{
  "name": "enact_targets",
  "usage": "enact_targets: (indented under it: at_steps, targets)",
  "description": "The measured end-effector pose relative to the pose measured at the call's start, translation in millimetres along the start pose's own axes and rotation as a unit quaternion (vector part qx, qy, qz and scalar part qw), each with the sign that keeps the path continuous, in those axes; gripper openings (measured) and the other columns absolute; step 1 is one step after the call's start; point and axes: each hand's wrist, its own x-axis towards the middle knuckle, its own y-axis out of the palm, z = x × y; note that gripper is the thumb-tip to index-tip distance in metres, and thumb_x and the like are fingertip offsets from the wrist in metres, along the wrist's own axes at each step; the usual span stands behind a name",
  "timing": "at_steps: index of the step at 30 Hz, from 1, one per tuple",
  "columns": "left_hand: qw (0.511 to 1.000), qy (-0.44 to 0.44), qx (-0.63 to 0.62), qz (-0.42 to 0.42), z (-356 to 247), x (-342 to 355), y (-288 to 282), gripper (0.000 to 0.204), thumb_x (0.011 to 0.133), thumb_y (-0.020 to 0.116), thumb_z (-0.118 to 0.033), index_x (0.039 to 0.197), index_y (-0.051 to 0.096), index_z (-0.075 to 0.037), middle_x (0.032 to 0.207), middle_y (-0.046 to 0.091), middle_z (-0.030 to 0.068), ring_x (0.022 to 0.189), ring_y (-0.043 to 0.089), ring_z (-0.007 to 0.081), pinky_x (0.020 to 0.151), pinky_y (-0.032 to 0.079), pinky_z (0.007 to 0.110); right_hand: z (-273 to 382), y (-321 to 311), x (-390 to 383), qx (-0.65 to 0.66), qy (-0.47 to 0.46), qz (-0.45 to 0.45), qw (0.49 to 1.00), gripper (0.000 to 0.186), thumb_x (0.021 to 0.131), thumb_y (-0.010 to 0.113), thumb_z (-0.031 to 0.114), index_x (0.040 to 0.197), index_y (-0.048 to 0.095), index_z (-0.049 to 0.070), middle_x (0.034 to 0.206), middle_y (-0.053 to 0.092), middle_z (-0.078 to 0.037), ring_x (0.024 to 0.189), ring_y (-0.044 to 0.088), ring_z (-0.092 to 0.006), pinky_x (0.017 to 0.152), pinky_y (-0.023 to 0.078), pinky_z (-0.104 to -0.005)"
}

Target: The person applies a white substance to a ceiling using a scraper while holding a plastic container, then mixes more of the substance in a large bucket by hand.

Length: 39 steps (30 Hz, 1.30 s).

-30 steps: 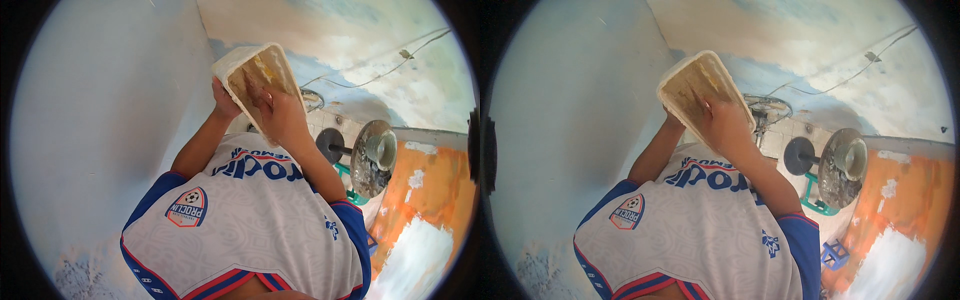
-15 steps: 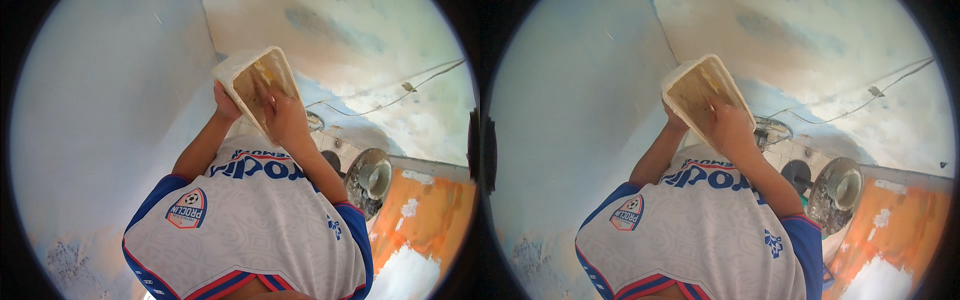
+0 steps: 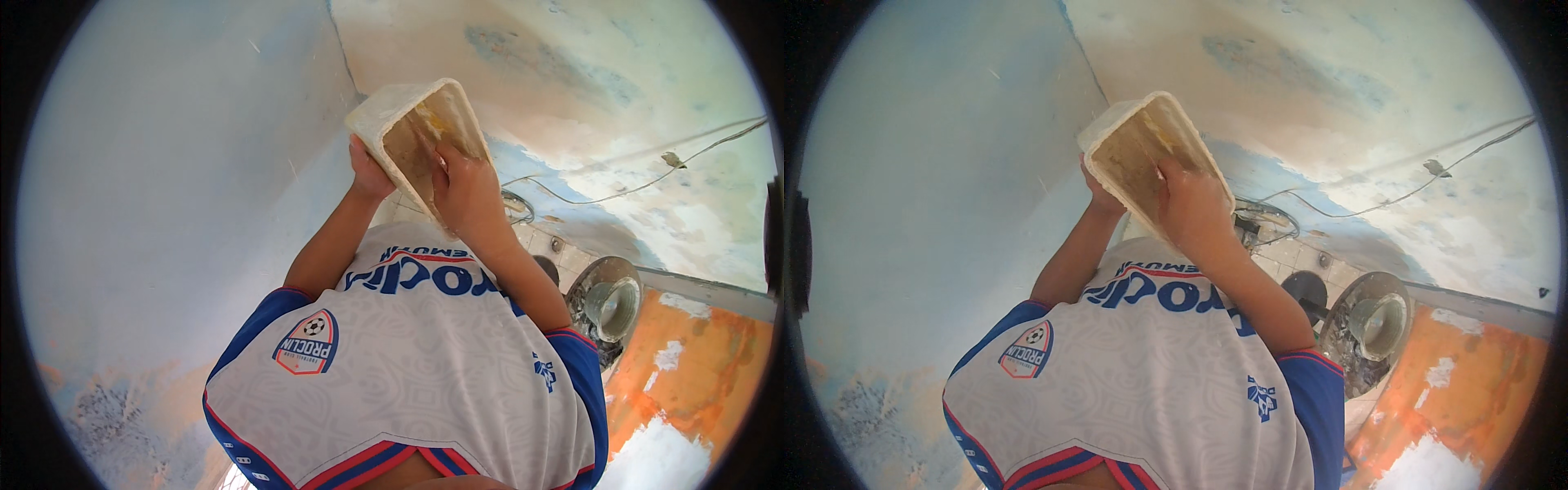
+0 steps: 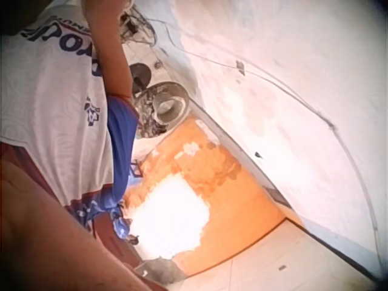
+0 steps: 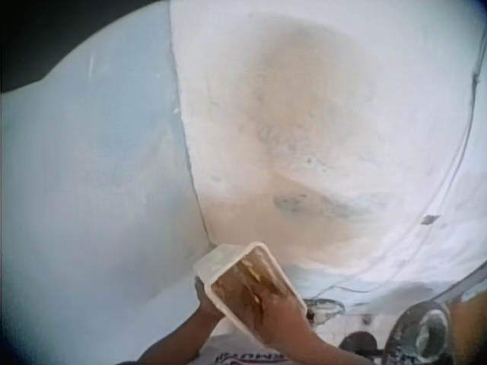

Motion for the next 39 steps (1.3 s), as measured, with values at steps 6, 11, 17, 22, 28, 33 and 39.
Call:
enact_targets:
  at_steps: [6,11,17,22,28,33,39]
  targets:
    - [1.000,-0.001,0.000,0.010,9,3,-13,0.100,0.088,0.037,-0.086,0.156,0.036,-0.011,0.153,0.046,0.0113,0.140,0.046,0.0306,0.114,0.041,0.048,4,-25,6,0.040,0.017,0.023,0.999,0.012,0.088,0.063,0.008,0.099,0.066,0.003,0.076,0.065,-0.026,0.073,0.065,-0.0469,0.065,0.051,-0.0531]
    - [0.999,0.003,-0.044,0.016,15,6,-13,0.099,0.089,0.037,-0.085,0.156,0.036,-0.012,0.153,0.046,0.0106,0.139,0.046,0.0290,0.114,0.041,0.048,-3,-16,8,0.070,0.032,0.046,0.996,0.015,0.089,0.063,0.009,0.103,0.067,0.005,0.077,0.066,-0.024,0.076,0.066,-0.0468,0.069,0.051,-0.0547]
    - [0.997,0.032,-0.062,0.027,22,4,-21,0.099,0.089,0.039,-0.085,0.155,0.038,-0.011,0.151,0.047,0.0106,0.138,0.047,0.0303,0.113,0.043,0.047,-11,-11,15,0.093,0.001,0.064,0.994,0.015,0.089,0.062,0.009,0.103,0.066,0.006,0.078,0.066,-0.025,0.077,0.067,-0.0463,0.070,0.052,-0.0540]
    - [0.999,0.023,0.004,-0.024,18,-2,-14,0.098,0.089,0.038,-0.084,0.155,0.037,-0.011,0.152,0.047,0.0107,0.138,0.047,0.0300,0.113,0.042,0.048,-23,5,12,-0.008,-0.064,-0.008,0.998,0.013,0.087,0.066,0.003,0.099,0.064,0.002,0.079,0.065,-0.026,0.077,0.063,-0.0486,0.066,0.049,-0.0512]
    - [0.999,0.029,-0.015,-0.038,24,-4,-14,0.099,0.089,0.037,-0.085,0.156,0.035,-0.011,0.154,0.044,0.0104,0.140,0.046,0.0303,0.114,0.041,0.048,-14,-24,22,0.116,-0.004,0.092,0.989,0.015,0.087,0.068,0.008,0.100,0.063,0.003,0.077,0.064,-0.026,0.074,0.065,-0.0461,0.063,0.048,-0.0511]
    - [0.999,0.030,-0.011,-0.031,19,4,4,0.097,0.090,0.039,-0.083,0.154,0.037,-0.010,0.150,0.047,0.0112,0.137,0.048,0.0300,0.113,0.042,0.047,-28,2,22,0.040,-0.049,0.056,0.996,0.016,0.087,0.069,0.011,0.101,0.064,0.005,0.079,0.067,-0.024,0.074,0.067,-0.0436,0.065,0.052,-0.0516]
    - [0.998,0.032,0.016,-0.044,31,1,6,0.095,0.091,0.040,-0.082,0.153,0.039,-0.010,0.149,0.049,0.0113,0.136,0.049,0.0298,0.112,0.043,0.046,-33,-4,21,-0.027,-0.041,0.068,0.996,0.013,0.087,0.068,0.009,0.099,0.065,0.006,0.081,0.069,-0.022,0.076,0.067,-0.0441,0.068,0.054,-0.0525]
